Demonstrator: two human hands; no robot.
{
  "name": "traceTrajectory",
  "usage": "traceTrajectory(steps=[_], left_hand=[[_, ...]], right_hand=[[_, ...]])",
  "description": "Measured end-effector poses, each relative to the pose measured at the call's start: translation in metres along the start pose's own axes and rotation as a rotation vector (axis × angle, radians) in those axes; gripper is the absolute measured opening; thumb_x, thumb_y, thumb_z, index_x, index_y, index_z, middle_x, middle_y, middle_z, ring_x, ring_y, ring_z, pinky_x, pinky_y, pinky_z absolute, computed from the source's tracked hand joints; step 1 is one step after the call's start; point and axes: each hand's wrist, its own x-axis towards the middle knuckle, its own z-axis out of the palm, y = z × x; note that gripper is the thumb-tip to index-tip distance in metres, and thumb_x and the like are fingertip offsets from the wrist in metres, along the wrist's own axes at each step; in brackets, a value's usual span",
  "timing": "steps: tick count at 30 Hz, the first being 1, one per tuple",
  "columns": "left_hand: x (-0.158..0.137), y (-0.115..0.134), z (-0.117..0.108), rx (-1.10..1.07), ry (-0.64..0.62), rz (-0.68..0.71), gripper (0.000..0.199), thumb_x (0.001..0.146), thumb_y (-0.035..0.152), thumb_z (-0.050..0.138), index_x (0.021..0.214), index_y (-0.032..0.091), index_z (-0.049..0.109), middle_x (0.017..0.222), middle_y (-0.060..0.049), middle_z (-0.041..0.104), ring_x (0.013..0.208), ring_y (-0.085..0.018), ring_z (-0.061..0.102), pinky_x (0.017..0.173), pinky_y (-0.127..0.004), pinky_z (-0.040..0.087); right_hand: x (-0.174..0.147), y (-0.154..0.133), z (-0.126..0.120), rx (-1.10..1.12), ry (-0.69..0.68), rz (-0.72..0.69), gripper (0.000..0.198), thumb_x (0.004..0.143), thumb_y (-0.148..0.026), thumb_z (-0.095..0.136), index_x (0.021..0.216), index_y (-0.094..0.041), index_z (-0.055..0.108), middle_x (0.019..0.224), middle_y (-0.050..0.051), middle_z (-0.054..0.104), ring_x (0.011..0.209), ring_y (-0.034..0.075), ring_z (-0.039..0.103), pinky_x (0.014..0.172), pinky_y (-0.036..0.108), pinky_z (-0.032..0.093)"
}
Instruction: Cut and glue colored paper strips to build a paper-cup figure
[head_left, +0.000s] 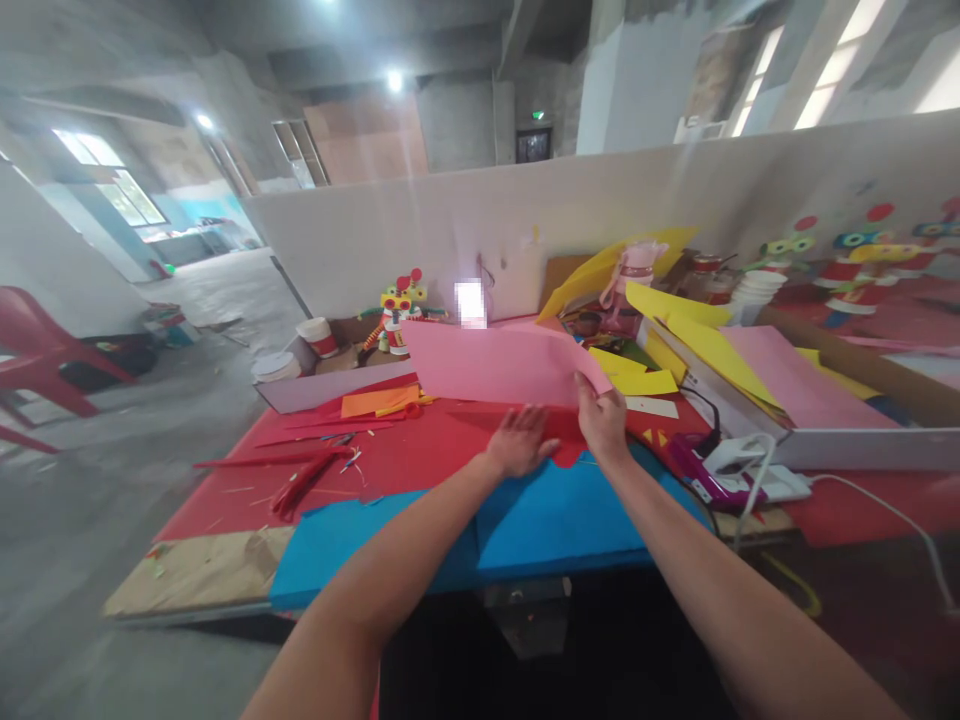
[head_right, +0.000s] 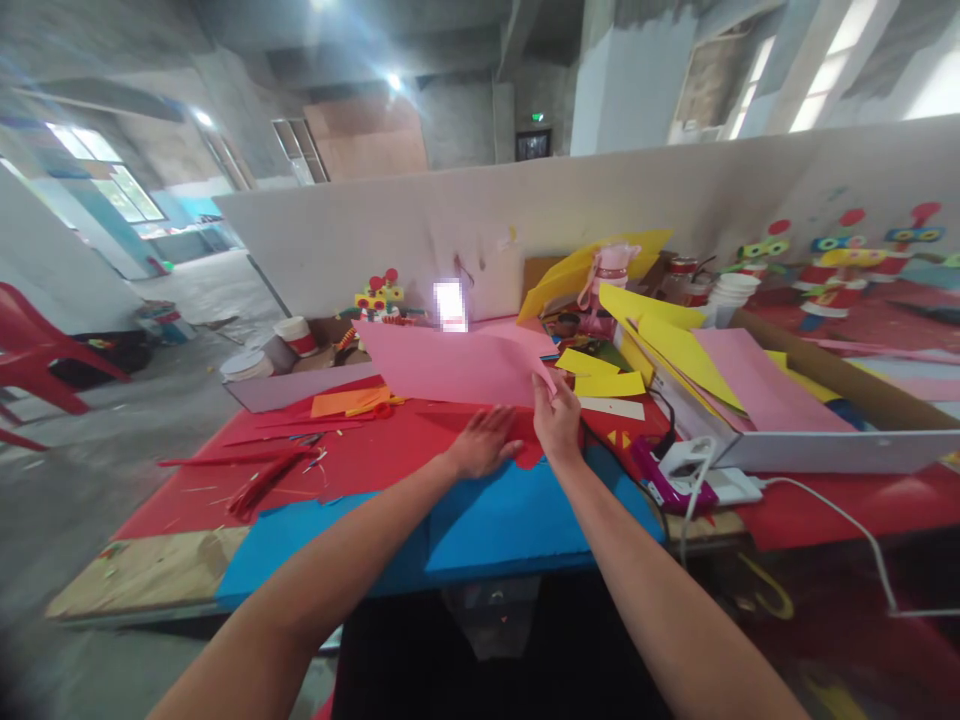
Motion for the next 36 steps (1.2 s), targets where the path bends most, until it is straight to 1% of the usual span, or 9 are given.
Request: traceTrajectory(steps=[6, 9, 12, 14, 18, 22, 28, 31, 36], left_hand=[[-0.066, -0.072, -0.017, 0.106, 0.045, -0.496, 0.068, 0.094, 0.05, 0.029, 0.14, 0.0, 0.039, 0.145, -0.027, 0.038, 0.139, -0.035, 0.031, 0.113, -0.051, 0.023], [-0.114, -0.087, -0.042, 0.148, 0.034, -0.537, 0.056, 0.092, 0.043, 0.039, 0.133, 0.007, 0.048, 0.146, -0.022, 0.041, 0.137, -0.032, 0.036, 0.108, -0.047, 0.034], [-0.147, -0.094, -0.072, 0.129, -0.052, -0.615, 0.036, 0.092, 0.038, 0.039, 0.103, 0.018, 0.067, 0.111, -0.014, 0.068, 0.109, -0.027, 0.062, 0.094, -0.039, 0.046], [-0.16, -0.102, -0.087, 0.121, 0.084, -0.701, 0.037, 0.089, 0.045, 0.046, 0.106, 0.019, 0.066, 0.106, -0.013, 0.07, 0.104, -0.029, 0.064, 0.091, -0.042, 0.048], [-0.167, -0.121, -0.092, -0.088, 0.374, -0.341, 0.073, 0.079, 0.055, 0.059, 0.139, 0.018, 0.043, 0.141, -0.015, 0.049, 0.132, -0.032, 0.043, 0.107, -0.047, 0.038], [-0.162, -0.122, -0.074, -0.445, 0.123, 0.068, 0.056, 0.083, 0.055, 0.055, 0.13, 0.024, 0.057, 0.141, -0.01, 0.051, 0.138, -0.028, 0.036, 0.113, -0.047, 0.033], [-0.145, -0.124, -0.06, -0.624, -0.022, 0.037, 0.063, 0.077, 0.053, 0.065, 0.132, 0.025, 0.056, 0.142, -0.011, 0.049, 0.138, -0.028, 0.036, 0.115, -0.053, 0.027], [-0.142, -0.13, -0.065, -0.712, -0.069, 0.043, 0.054, 0.075, 0.06, 0.063, 0.115, 0.024, 0.069, 0.137, -0.011, 0.055, 0.138, -0.03, 0.036, 0.114, -0.054, 0.025], [-0.149, -0.123, -0.071, -0.84, -0.083, -0.08, 0.039, 0.08, 0.054, 0.059, 0.096, 0.022, 0.076, 0.112, -0.01, 0.071, 0.12, -0.029, 0.056, 0.102, -0.047, 0.043]], right_hand=[[-0.006, 0.003, -0.002, -0.027, -0.137, 0.028, 0.047, 0.091, -0.051, 0.039, 0.112, -0.018, 0.067, 0.118, 0.013, 0.067, 0.119, 0.026, 0.056, 0.106, 0.039, 0.038], [-0.01, 0.003, -0.005, 0.013, -0.182, 0.065, 0.046, 0.091, -0.051, 0.04, 0.113, -0.02, 0.066, 0.12, 0.011, 0.066, 0.123, 0.025, 0.053, 0.106, 0.038, 0.038], [-0.014, 0.004, -0.015, 0.095, -0.345, 0.077, 0.043, 0.09, -0.053, 0.042, 0.107, -0.022, 0.068, 0.109, 0.007, 0.07, 0.115, 0.025, 0.058, 0.1, 0.036, 0.044], [-0.019, 0.006, -0.025, 0.156, -0.534, 0.076, 0.043, 0.089, -0.054, 0.043, 0.104, -0.022, 0.069, 0.101, 0.006, 0.072, 0.105, 0.025, 0.062, 0.094, 0.035, 0.048], [-0.027, 0.015, -0.042, 0.201, -0.846, 0.049, 0.041, 0.087, -0.054, 0.047, 0.091, -0.021, 0.071, 0.09, 0.005, 0.072, 0.087, 0.023, 0.065, 0.084, 0.035, 0.052], [-0.031, 0.019, -0.047, 0.199, -0.973, 0.06, 0.037, 0.084, -0.052, 0.053, 0.091, -0.021, 0.072, 0.095, 0.007, 0.073, 0.088, 0.024, 0.067, 0.083, 0.036, 0.052], [-0.025, 0.012, -0.048, 0.254, -1.062, 0.173, 0.036, 0.08, -0.052, 0.058, 0.09, -0.02, 0.072, 0.09, 0.007, 0.074, 0.087, 0.025, 0.067, 0.084, 0.038, 0.052], [-0.022, 0.012, -0.05, 0.297, -1.083, 0.211, 0.039, 0.079, -0.056, 0.058, 0.083, -0.019, 0.072, 0.084, 0.006, 0.074, 0.083, 0.024, 0.066, 0.083, 0.037, 0.051], [-0.02, 0.018, -0.056, 0.259, -1.08, 0.232, 0.04, 0.075, -0.057, 0.061, 0.082, -0.019, 0.072, 0.084, 0.005, 0.073, 0.084, 0.024, 0.065, 0.08, 0.036, 0.051]])
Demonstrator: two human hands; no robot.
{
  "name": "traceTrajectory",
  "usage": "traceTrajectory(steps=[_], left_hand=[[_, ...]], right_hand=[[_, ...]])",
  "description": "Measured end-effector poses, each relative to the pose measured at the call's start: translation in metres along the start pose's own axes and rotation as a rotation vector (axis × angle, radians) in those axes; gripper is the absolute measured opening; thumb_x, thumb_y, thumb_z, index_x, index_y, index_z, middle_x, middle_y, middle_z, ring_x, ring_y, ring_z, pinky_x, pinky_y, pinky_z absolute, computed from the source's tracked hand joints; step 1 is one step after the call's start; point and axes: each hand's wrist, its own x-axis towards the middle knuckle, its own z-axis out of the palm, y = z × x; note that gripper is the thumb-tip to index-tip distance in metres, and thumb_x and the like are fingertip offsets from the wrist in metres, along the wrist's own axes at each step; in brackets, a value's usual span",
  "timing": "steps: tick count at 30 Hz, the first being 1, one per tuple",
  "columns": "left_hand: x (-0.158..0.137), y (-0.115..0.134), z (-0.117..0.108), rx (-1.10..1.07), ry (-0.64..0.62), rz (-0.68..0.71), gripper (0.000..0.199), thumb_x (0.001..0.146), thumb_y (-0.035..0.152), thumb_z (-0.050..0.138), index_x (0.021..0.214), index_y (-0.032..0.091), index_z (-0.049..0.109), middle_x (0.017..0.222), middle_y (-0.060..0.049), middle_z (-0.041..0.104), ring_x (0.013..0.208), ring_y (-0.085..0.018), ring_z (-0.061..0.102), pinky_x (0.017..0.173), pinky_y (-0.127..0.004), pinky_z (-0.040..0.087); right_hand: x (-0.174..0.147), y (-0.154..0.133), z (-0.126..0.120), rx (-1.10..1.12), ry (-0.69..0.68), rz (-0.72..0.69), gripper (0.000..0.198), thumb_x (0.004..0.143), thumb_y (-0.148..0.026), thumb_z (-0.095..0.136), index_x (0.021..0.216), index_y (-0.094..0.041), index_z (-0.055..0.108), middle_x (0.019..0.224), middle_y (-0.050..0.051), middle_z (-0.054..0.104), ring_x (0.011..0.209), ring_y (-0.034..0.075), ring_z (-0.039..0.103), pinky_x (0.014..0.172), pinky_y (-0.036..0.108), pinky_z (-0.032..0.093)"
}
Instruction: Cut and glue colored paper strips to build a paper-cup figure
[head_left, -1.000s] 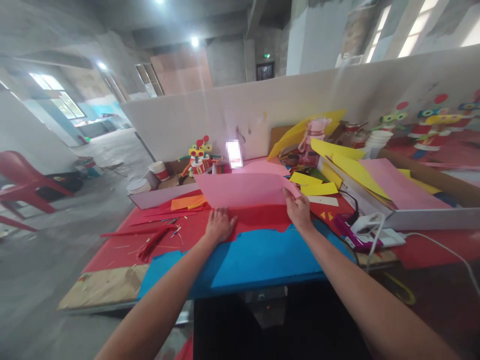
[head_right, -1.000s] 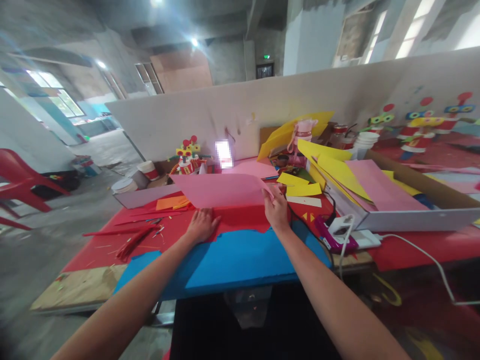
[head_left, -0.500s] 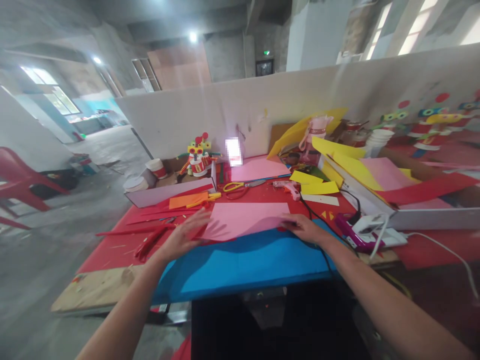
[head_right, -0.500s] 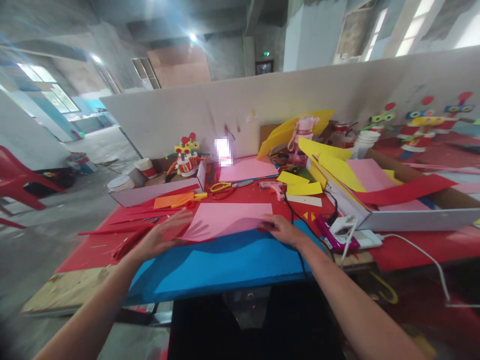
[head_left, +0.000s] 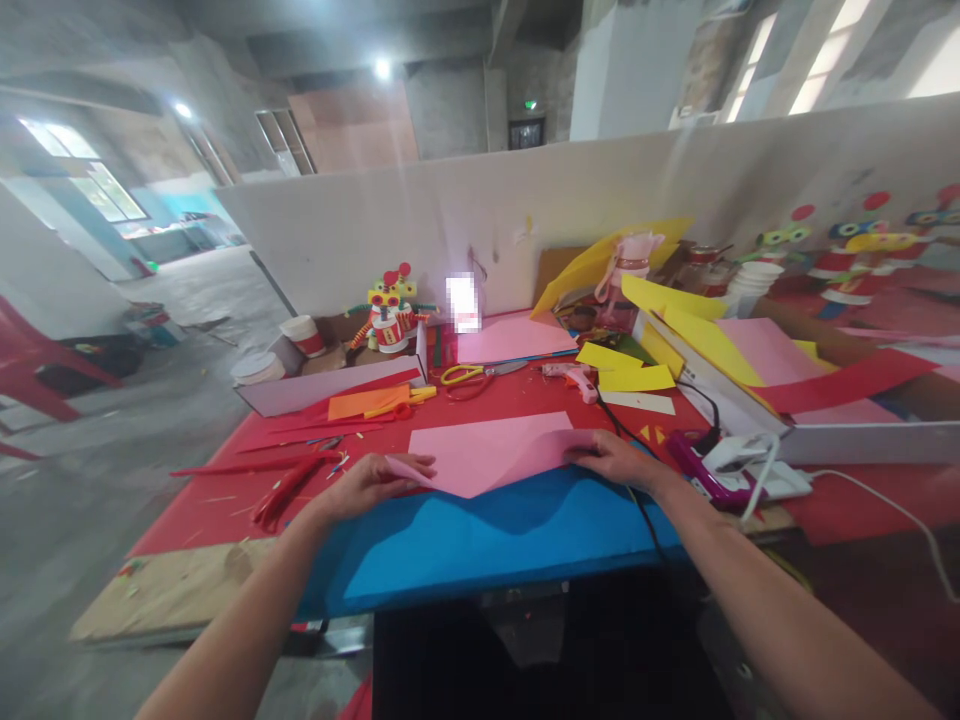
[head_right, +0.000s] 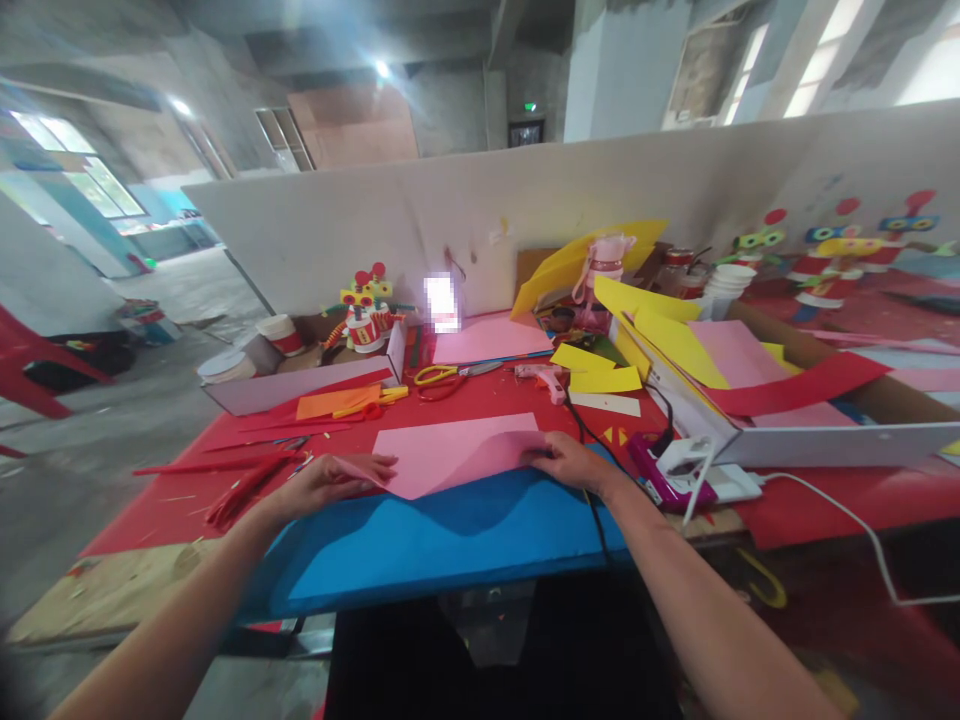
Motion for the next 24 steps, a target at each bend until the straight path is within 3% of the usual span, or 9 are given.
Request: traceTrajectory(steps=[3, 5, 7, 10, 15, 19, 22, 24], left_hand=[[-0.003, 0.0, 0.007, -0.023, 0.141, -0.094, 0.037, 0.073, 0.054, 0.065, 0.076, 0.018, 0.072, 0.081, -0.007, 0.073, 0.08, -0.022, 0.065, 0.073, -0.034, 0.053], [0.0, -0.003, 0.01, -0.037, 0.258, -0.202, 0.046, 0.07, 0.059, 0.063, 0.053, 0.017, 0.058, 0.051, 0.0, 0.056, 0.051, -0.012, 0.05, 0.051, -0.024, 0.042], [0.006, -0.006, 0.011, -0.065, 0.33, -0.312, 0.054, 0.07, 0.064, 0.059, 0.048, 0.018, 0.044, 0.042, 0.005, 0.038, 0.042, -0.007, 0.033, 0.043, -0.021, 0.027], [0.019, -0.007, 0.008, -0.086, 0.342, -0.408, 0.05, 0.066, 0.063, 0.06, 0.052, 0.017, 0.044, 0.045, 0.006, 0.035, 0.045, -0.007, 0.028, 0.045, -0.021, 0.019], [0.038, -0.002, -0.001, 0.161, 0.307, -0.44, 0.041, 0.065, 0.054, 0.058, 0.051, 0.018, 0.046, 0.047, 0.005, 0.037, 0.048, -0.009, 0.033, 0.048, -0.022, 0.019], [0.046, 0.004, 0.001, 0.532, 0.307, -0.511, 0.033, 0.077, 0.04, 0.047, 0.052, 0.018, 0.049, 0.05, 0.0, 0.047, 0.051, -0.014, 0.045, 0.05, -0.024, 0.023], [0.048, 0.01, 0.009, 0.733, 0.27, -0.601, 0.029, 0.08, 0.032, 0.042, 0.066, 0.018, 0.062, 0.071, -0.008, 0.067, 0.068, -0.02, 0.061, 0.056, -0.025, 0.034], [0.049, 0.015, 0.016, 0.788, 0.272, -0.657, 0.035, 0.084, 0.035, 0.037, 0.079, 0.018, 0.068, 0.087, -0.014, 0.071, 0.081, -0.026, 0.066, 0.062, -0.028, 0.04]], right_hand=[[0.002, 0.003, -0.003, -0.044, 0.09, 0.084, 0.043, 0.078, -0.058, 0.057, 0.075, -0.018, 0.069, 0.072, 0.003, 0.069, 0.071, 0.021, 0.063, 0.067, 0.031, 0.05], [0.006, 0.004, -0.004, -0.152, 0.199, 0.181, 0.048, 0.081, -0.06, 0.052, 0.061, -0.018, 0.062, 0.056, 0.001, 0.06, 0.055, 0.018, 0.055, 0.053, 0.028, 0.044], [0.013, 0.005, -0.004, -0.306, 0.286, 0.228, 0.049, 0.08, -0.058, 0.053, 0.05, -0.02, 0.052, 0.047, -0.001, 0.049, 0.046, 0.015, 0.046, 0.046, 0.026, 0.035], [0.024, 0.002, -0.003, -0.5, 0.316, 0.207, 0.039, 0.079, -0.044, 0.057, 0.049, -0.02, 0.05, 0.048, -0.001, 0.05, 0.048, 0.014, 0.046, 0.047, 0.026, 0.029], [0.034, -0.011, 0.001, -0.686, 0.179, 0.232, 0.014, 0.08, -0.029, 0.057, 0.074, -0.018, 0.064, 0.074, 0.003, 0.069, 0.069, 0.016, 0.06, 0.059, 0.024, 0.034], [0.038, -0.019, 0.008, -0.831, 0.167, 0.351, 0.023, 0.089, -0.031, 0.049, 0.092, -0.017, 0.066, 0.096, 0.011, 0.072, 0.089, 0.022, 0.065, 0.066, 0.026, 0.037], [0.039, -0.02, 0.014, -0.881, 0.178, 0.424, 0.028, 0.092, -0.032, 0.045, 0.105, -0.017, 0.064, 0.103, 0.013, 0.071, 0.095, 0.025, 0.065, 0.067, 0.028, 0.038], [0.037, -0.019, 0.017, -0.888, 0.185, 0.456, 0.03, 0.091, -0.032, 0.045, 0.11, -0.018, 0.063, 0.103, 0.013, 0.071, 0.095, 0.027, 0.066, 0.066, 0.029, 0.038]])
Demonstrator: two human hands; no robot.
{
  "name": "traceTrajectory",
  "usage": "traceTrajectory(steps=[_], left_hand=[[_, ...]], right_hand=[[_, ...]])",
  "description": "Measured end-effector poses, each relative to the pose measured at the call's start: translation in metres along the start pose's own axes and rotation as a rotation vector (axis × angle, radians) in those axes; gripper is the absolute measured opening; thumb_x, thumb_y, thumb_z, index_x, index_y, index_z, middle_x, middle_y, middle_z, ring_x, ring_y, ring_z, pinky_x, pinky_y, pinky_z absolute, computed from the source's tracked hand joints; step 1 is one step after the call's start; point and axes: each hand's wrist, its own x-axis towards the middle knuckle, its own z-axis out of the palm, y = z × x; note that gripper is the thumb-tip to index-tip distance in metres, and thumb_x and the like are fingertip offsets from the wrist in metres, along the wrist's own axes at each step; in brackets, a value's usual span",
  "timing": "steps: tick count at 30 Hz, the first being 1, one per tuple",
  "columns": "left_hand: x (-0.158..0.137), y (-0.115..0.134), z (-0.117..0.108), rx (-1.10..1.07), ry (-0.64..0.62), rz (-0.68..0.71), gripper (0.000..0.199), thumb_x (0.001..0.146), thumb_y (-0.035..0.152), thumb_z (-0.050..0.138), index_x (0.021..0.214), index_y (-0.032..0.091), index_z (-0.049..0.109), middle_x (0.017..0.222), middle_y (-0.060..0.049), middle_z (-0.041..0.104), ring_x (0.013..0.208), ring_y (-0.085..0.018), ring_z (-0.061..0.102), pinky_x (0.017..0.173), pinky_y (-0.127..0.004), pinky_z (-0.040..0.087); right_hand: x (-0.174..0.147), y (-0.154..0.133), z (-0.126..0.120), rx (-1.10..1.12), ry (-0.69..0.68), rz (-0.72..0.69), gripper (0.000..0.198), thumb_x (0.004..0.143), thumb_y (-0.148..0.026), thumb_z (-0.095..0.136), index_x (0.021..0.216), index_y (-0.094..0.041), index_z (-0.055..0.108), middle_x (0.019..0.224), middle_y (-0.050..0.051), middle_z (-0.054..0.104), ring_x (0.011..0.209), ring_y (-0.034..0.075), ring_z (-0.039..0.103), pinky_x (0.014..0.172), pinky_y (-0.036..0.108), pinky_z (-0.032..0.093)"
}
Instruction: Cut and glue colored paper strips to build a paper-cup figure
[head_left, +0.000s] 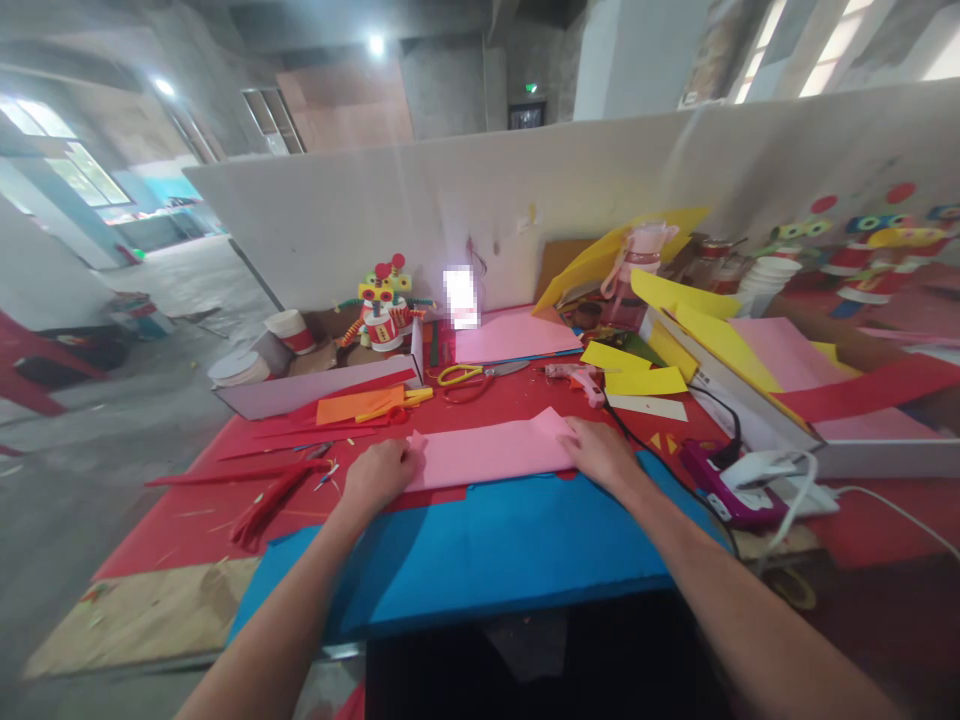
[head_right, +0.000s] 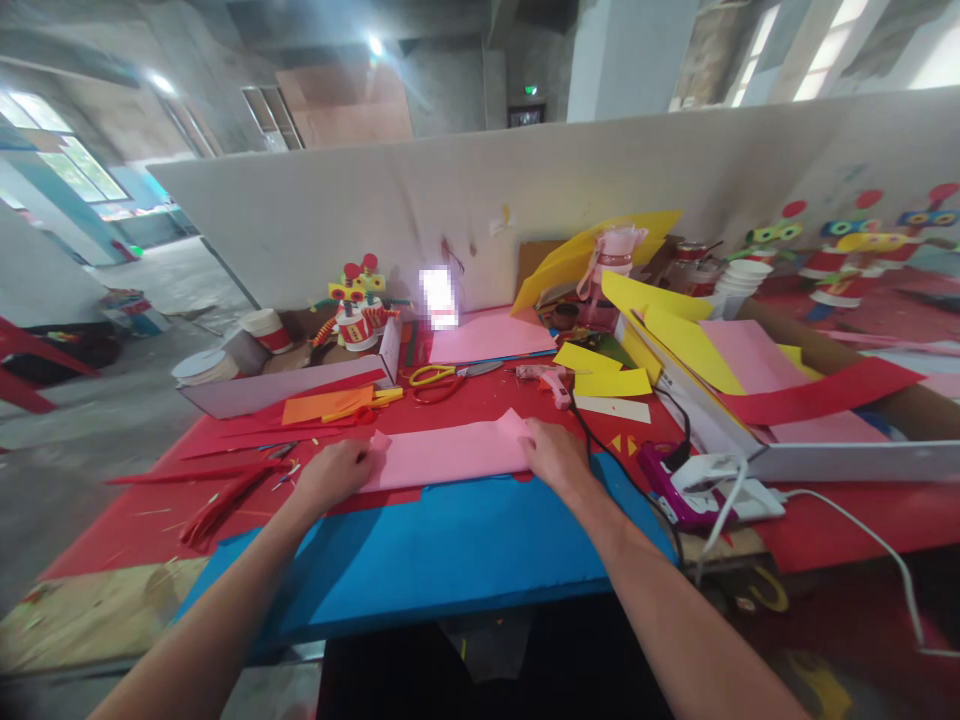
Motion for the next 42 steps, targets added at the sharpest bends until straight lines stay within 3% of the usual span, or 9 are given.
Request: traceTrajectory(steps=[6, 11, 17, 42], left_hand=[[-0.01, 0.015, 0.0, 0.067, 0.015, -0.073, 0.052, 0.091, 0.044, 0.025, 0.095, 0.02, 0.07, 0.096, -0.017, 0.072, 0.092, -0.034, 0.067, 0.072, -0.04, 0.048], [-0.012, 0.015, -0.001, 0.103, 0.007, -0.068, 0.052, 0.091, 0.042, 0.024, 0.094, 0.018, 0.07, 0.094, -0.018, 0.072, 0.091, -0.035, 0.068, 0.073, -0.042, 0.049], [-0.012, 0.012, 0.001, 0.113, -0.011, -0.046, 0.054, 0.092, 0.043, 0.022, 0.09, 0.018, 0.07, 0.092, -0.016, 0.072, 0.091, -0.033, 0.068, 0.074, -0.041, 0.05], [-0.002, 0.012, -0.003, 0.157, -0.057, -0.046, 0.053, 0.091, 0.04, 0.022, 0.097, 0.018, 0.07, 0.099, -0.018, 0.072, 0.097, -0.034, 0.067, 0.079, -0.044, 0.05]], right_hand=[[-0.004, 0.001, 0.002, 0.021, 0.02, 0.019, 0.035, 0.089, -0.032, 0.046, 0.119, -0.02, 0.06, 0.111, 0.012, 0.07, 0.095, 0.026, 0.065, 0.064, 0.029, 0.036], [-0.001, 0.003, 0.0, 0.028, -0.008, 0.037, 0.025, 0.089, -0.035, 0.045, 0.093, -0.022, 0.066, 0.093, 0.01, 0.072, 0.081, 0.023, 0.065, 0.057, 0.028, 0.029], [-0.003, 0.006, 0.0, 0.022, -0.01, 0.012, 0.02, 0.086, -0.032, 0.048, 0.078, -0.022, 0.062, 0.081, 0.006, 0.07, 0.075, 0.019, 0.062, 0.054, 0.027, 0.023], [-0.001, 0.003, 0.0, -0.059, -0.036, 0.032, 0.023, 0.089, -0.034, 0.044, 0.088, -0.022, 0.063, 0.089, 0.008, 0.071, 0.081, 0.021, 0.064, 0.058, 0.028, 0.027]])
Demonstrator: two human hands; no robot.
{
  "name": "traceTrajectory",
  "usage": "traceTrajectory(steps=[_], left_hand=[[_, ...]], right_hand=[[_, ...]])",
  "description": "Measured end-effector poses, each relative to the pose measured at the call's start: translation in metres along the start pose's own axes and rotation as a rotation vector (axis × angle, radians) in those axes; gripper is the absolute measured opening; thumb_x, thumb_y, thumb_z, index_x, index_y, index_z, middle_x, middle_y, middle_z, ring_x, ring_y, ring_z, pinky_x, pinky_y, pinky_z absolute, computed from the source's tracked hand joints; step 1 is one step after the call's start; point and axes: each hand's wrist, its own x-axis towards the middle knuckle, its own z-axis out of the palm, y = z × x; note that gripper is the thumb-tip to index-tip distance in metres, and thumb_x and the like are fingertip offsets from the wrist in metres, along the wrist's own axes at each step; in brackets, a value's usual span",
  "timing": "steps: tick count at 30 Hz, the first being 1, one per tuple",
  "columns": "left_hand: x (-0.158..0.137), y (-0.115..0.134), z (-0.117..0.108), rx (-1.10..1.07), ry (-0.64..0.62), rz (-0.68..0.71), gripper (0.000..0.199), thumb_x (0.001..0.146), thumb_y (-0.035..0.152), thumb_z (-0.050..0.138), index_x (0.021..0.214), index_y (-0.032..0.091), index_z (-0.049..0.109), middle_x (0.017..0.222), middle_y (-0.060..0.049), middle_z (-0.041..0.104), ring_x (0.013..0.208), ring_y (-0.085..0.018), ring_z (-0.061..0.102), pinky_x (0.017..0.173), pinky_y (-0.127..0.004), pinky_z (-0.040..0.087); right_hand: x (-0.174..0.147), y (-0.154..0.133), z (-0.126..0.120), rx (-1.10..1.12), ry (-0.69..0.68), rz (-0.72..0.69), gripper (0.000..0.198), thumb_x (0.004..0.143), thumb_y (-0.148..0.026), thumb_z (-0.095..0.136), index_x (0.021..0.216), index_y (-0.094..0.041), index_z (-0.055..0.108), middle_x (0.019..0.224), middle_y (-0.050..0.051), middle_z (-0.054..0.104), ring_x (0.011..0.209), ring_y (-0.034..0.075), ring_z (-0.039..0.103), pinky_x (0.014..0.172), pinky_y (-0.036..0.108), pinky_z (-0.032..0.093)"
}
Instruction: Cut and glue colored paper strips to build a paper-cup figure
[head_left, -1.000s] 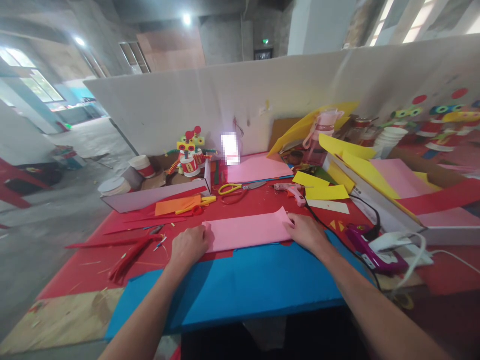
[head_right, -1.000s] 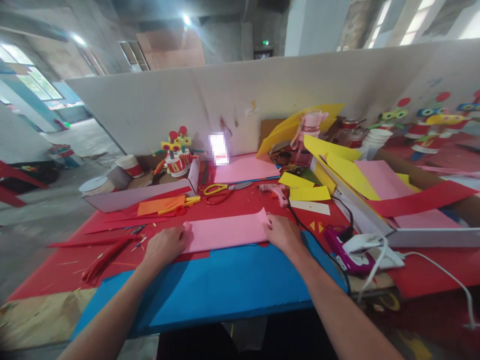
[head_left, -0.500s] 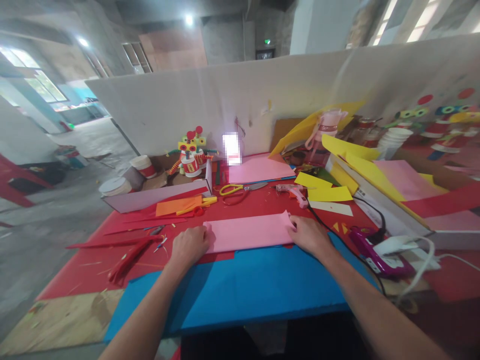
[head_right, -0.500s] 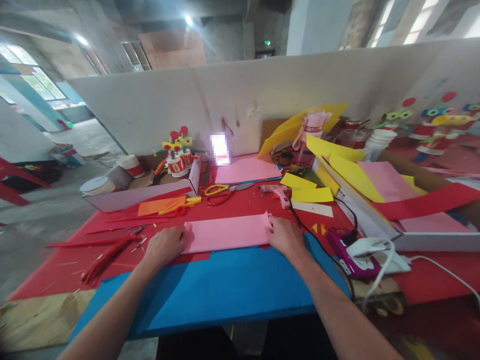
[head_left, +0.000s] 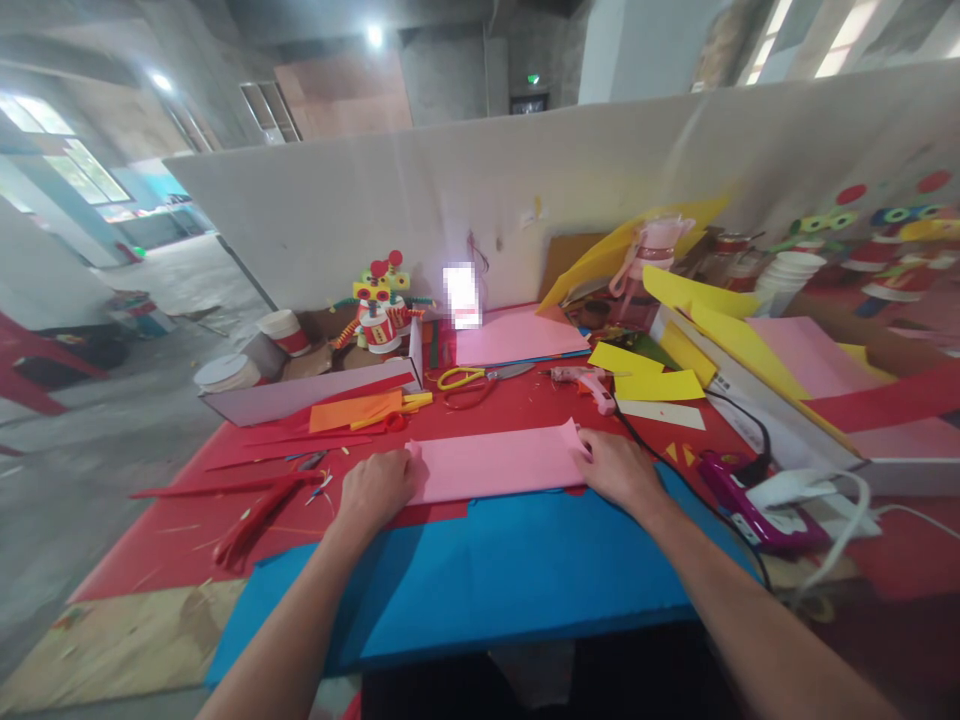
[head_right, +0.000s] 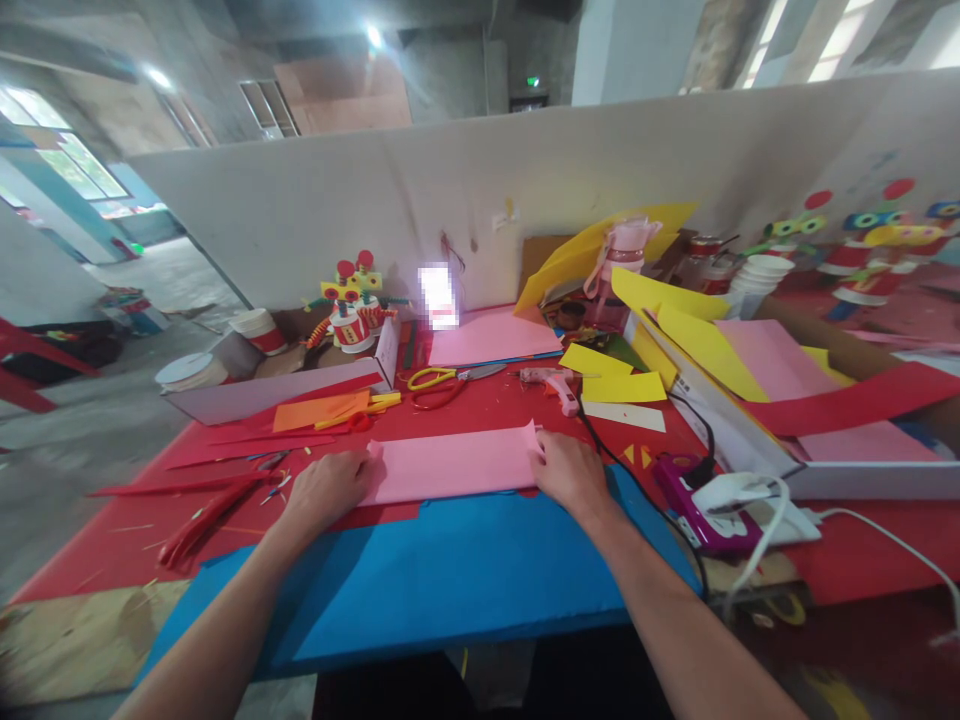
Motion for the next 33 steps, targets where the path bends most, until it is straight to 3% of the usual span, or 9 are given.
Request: traceTrajectory(steps=[12, 19, 22, 25, 29, 33], left_hand=[[0.002, 0.001, 0.001, -0.005, 0.005, -0.023, 0.054, 0.09, 0.038, 0.021, 0.099, 0.017, 0.07, 0.1, -0.019, 0.071, 0.098, -0.035, 0.066, 0.08, -0.045, 0.05], [-0.001, 0.005, 0.001, -0.011, 0.026, -0.046, 0.055, 0.09, 0.042, 0.021, 0.101, 0.018, 0.07, 0.098, -0.018, 0.071, 0.096, -0.036, 0.066, 0.079, -0.046, 0.05], [-0.003, 0.007, 0.0, -0.023, 0.03, -0.073, 0.057, 0.091, 0.045, 0.02, 0.1, 0.019, 0.07, 0.098, -0.018, 0.071, 0.095, -0.037, 0.066, 0.078, -0.047, 0.05], [-0.004, 0.008, -0.001, -0.03, 0.031, -0.08, 0.056, 0.09, 0.046, 0.022, 0.1, 0.02, 0.07, 0.099, -0.018, 0.071, 0.095, -0.037, 0.066, 0.077, -0.047, 0.05], [-0.005, 0.009, -0.001, -0.021, 0.03, -0.078, 0.053, 0.09, 0.044, 0.025, 0.103, 0.019, 0.07, 0.1, -0.019, 0.071, 0.095, -0.037, 0.066, 0.077, -0.046, 0.049], [-0.006, 0.009, 0.001, -0.021, 0.056, -0.069, 0.055, 0.09, 0.044, 0.023, 0.103, 0.018, 0.07, 0.099, -0.019, 0.071, 0.095, -0.037, 0.066, 0.078, -0.046, 0.049]], right_hand=[[-0.002, 0.0, -0.001, -0.006, -0.005, 0.004, 0.023, 0.09, -0.034, 0.043, 0.089, -0.022, 0.062, 0.092, 0.008, 0.071, 0.082, 0.021, 0.065, 0.057, 0.028, 0.025], [-0.004, -0.005, -0.005, 0.002, -0.019, 0.028, 0.023, 0.09, -0.033, 0.042, 0.094, -0.021, 0.062, 0.097, 0.009, 0.07, 0.087, 0.022, 0.066, 0.06, 0.028, 0.031], [-0.006, -0.006, -0.006, 0.003, -0.018, 0.059, 0.025, 0.091, -0.035, 0.043, 0.105, -0.021, 0.059, 0.097, 0.01, 0.07, 0.088, 0.024, 0.066, 0.063, 0.028, 0.036], [-0.008, -0.004, -0.003, 0.011, 0.036, 0.076, 0.041, 0.092, -0.038, 0.046, 0.129, -0.021, 0.046, 0.101, 0.011, 0.068, 0.09, 0.025, 0.066, 0.067, 0.029, 0.041], [-0.011, -0.001, 0.002, -0.001, 0.127, 0.02, 0.058, 0.093, -0.038, 0.047, 0.147, -0.028, 0.027, 0.119, 0.012, 0.061, 0.094, 0.024, 0.064, 0.072, 0.031, 0.046], [-0.011, -0.006, 0.004, -0.047, 0.195, -0.159, 0.049, 0.094, -0.023, 0.045, 0.142, -0.031, 0.041, 0.14, 0.012, 0.048, 0.11, 0.025, 0.056, 0.089, 0.035, 0.044]])
